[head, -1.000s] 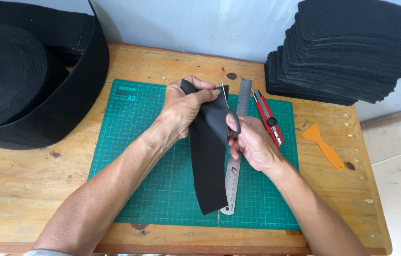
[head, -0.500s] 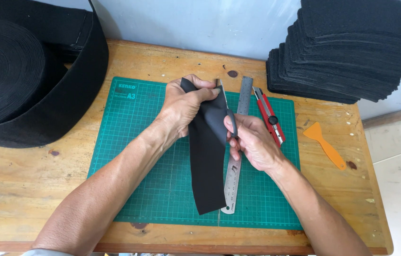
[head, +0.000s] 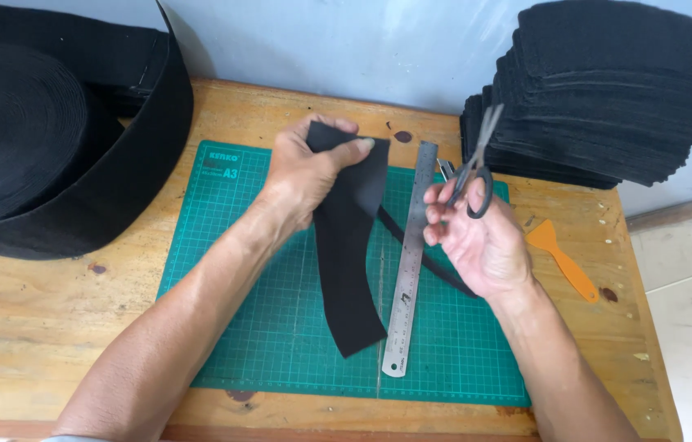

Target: The person measures and cuts a strip of black fabric using scissors, a ruler, and a utility knife on a green cutting mat. They trim the edges, measure the length, and then use the utility knife to make a straight cut along the ruler. Finally, they smooth the cut fabric with an orange plastic tool.

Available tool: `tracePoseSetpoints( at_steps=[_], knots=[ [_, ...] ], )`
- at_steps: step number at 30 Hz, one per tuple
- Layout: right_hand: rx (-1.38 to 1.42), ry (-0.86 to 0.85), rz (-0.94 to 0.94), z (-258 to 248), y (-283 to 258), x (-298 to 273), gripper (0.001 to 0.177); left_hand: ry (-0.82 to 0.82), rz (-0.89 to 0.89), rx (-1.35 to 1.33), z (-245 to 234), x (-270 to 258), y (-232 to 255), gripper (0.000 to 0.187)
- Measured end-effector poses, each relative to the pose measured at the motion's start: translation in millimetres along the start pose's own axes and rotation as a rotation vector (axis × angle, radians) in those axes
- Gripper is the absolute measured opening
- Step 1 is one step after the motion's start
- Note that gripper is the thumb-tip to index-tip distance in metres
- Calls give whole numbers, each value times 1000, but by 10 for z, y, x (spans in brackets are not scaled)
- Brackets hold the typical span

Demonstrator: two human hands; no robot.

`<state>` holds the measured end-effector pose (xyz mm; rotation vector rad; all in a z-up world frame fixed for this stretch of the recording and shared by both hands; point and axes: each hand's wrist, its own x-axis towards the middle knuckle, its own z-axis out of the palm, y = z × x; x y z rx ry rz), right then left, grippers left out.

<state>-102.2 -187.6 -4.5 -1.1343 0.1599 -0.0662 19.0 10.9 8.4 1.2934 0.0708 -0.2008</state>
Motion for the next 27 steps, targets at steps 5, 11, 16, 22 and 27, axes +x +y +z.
tracePoseSetpoints(
  at_steps=[5,11,16,22,27],
  knots=[
    [-503,80,-170,158,-139,-80,43,29,55,299,-225,99,226,34],
    [-987,51,-260,431,77,7,48,1,-6,589,-397,189,234,40],
    [-1355,32,-256,644,85,113,52,-45,-69,693,-565,265,183,49],
    [-911,168,-303,656,60,348,46,-126,-52,784,-556,212,258,61],
    [92,311,-306,391,-260,323,39,-267,-76,1017,-462,-16,450,77]
  ],
)
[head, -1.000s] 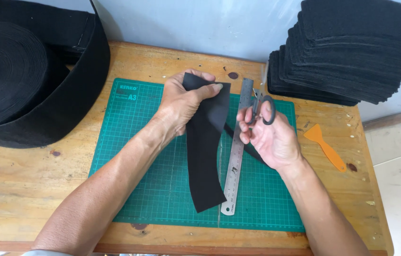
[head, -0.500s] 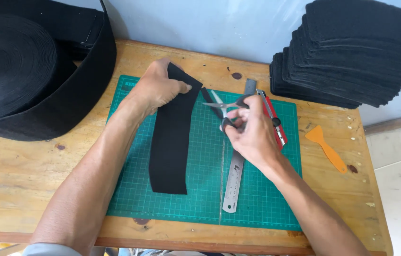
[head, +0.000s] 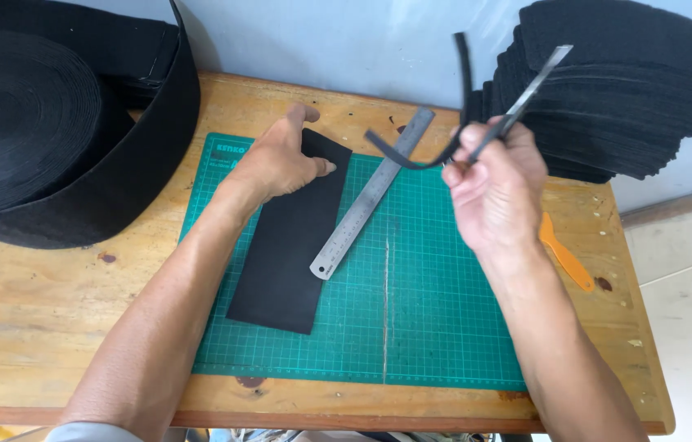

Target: The person measures and cuts a strip of black fabric using scissors, a ruler, and a utility knife on a green cutting mat. They trim the edges, measure the length, and then use the utility knife to make a straight cut along the ruler. Finally, they smooth the cut fabric with an orange plastic tool.

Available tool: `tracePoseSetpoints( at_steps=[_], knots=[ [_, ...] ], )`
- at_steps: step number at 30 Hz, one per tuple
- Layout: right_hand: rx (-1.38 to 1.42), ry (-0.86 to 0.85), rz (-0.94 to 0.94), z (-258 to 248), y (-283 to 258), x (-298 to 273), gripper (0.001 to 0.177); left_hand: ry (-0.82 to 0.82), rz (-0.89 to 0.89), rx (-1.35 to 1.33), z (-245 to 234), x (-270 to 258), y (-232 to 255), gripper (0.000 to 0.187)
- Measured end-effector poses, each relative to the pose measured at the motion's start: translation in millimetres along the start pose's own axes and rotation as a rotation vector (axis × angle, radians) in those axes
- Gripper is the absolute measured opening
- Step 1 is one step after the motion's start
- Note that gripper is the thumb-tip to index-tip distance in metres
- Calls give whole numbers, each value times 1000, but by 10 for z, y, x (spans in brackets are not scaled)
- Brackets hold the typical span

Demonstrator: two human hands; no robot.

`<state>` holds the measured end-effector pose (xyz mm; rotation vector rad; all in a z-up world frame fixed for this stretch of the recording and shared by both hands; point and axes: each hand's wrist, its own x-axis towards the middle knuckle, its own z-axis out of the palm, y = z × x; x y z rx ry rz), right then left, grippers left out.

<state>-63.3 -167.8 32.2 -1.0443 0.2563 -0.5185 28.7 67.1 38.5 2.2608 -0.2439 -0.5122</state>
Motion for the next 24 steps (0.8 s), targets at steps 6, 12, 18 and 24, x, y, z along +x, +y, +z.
tracePoseSetpoints(
  at_steps=[6,12,18,24],
  knots=[
    [-686,-123,-468,-458,-899,-549,45,4,87,48,61,3,70,104],
    [-1802,189,186,-1265,-1497,-1226,61,62,197,295,333,152,5,141],
    [-2038,204,781,-1949,-1539,-1593,49,62,224,291,316,90,28,141],
    [-2106,299,769,-2058,-1537,-1677,51,34,176,302,313,26,107,134]
  ],
)
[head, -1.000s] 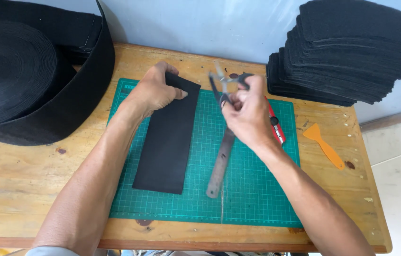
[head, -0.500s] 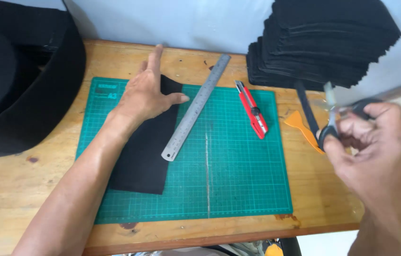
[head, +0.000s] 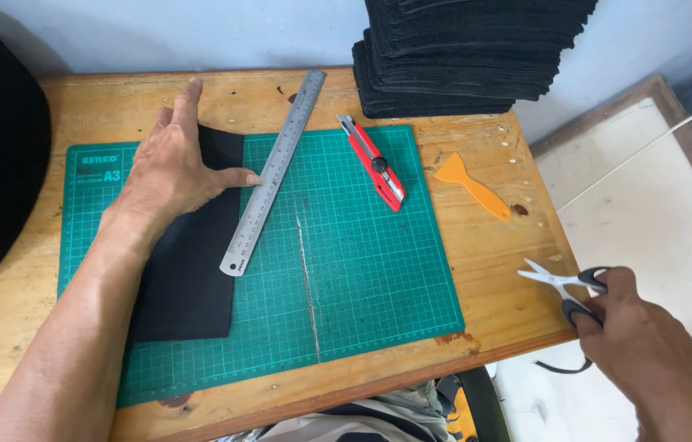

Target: The person measures and cuts a strip of black fabric using scissors, a ruler, and a utility knife on a green cutting mat. They trim the edges, measure the length, and then use the utility knife to make a straight cut along the ruler. Finally, they smooth the cut fabric with an orange plastic tool.

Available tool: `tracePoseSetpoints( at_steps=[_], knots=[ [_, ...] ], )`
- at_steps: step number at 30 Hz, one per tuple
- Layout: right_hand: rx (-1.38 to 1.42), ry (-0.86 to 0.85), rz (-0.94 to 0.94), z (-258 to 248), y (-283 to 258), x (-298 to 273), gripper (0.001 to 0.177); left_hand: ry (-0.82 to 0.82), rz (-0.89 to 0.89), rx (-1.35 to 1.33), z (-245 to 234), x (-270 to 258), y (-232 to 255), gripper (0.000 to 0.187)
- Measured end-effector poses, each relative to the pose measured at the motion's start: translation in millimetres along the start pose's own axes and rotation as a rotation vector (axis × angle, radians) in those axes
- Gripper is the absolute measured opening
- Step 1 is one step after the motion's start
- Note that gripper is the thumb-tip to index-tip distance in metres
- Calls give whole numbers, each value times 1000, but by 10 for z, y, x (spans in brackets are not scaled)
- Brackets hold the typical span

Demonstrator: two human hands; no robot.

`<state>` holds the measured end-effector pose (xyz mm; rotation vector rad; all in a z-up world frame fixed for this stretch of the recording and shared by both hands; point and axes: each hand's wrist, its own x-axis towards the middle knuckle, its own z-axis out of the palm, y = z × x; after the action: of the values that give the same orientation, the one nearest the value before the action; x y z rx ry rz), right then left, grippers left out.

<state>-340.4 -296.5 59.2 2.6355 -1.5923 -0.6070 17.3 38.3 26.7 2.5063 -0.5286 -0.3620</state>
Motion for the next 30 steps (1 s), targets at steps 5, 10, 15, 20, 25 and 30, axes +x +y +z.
tracePoseSetpoints(
  at_steps=[5,10,15,20,25,30],
  knots=[
    [675,183,-352,-104,-795,-162,56,20,-5,-28,-9,20,-80,122],
    [833,203,-835,55,-1656,97,49,17,16,-50,-40,32,-145,121],
    [686,196,-925,-117,-2207,427,42,21,23,-13,-105,83,-175,108],
    [528,99,-869,-296,-2338,416,38,10,-60,-52,-155,27,-58,107],
    [629,277,-889,-254,-2587,552,47,82,-15,-23,-56,146,-204,111],
    [982,402,-1059,-303,-3045,686,46,71,42,-37,-4,193,-314,115]
  ],
)
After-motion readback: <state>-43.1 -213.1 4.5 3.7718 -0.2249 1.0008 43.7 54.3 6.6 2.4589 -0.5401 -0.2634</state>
